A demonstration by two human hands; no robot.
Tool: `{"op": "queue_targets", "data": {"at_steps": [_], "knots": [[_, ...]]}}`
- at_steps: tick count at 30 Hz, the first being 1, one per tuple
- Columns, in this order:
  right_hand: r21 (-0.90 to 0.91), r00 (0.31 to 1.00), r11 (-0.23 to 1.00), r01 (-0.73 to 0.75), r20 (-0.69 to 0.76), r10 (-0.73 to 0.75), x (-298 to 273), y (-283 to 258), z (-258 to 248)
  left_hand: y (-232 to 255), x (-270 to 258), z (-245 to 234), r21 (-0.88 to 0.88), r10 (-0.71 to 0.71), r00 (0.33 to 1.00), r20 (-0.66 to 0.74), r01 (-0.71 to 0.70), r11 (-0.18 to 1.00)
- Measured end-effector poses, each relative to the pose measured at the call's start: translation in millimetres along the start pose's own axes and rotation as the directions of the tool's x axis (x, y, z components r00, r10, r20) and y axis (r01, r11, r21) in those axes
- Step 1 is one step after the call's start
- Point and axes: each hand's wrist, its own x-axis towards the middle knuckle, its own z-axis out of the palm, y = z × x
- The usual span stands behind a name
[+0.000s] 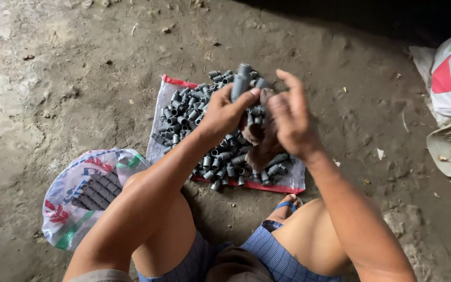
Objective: Cleaning and sorting grey PVC pipe fittings by hand using a cloth and placing them into a plastic bag.
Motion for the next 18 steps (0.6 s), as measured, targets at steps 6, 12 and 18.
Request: {"op": "queue_targets", "data": {"at_steps": [6, 12, 18], "knots": [[-0.156, 0.992, 0.982, 0.105, 0.088, -0.092, 14, 22, -17, 23, -16, -3, 0.028, -0.027, 0.977, 0.214, 0.021, 0.999], [0.414, 0.972, 0.886, -0.208, -0.013, 0.234, 16, 36, -1, 32, -17, -3, -0.068, -0.07, 0.954, 0.292, 0.094, 0.993], [0.318, 0.977, 0.939, -0.133, -0.119, 0.179, 12, 52, -5, 59, -30, 9, -0.081, -0.074, 0.946, 0.316, 0.105, 0.991]]}}
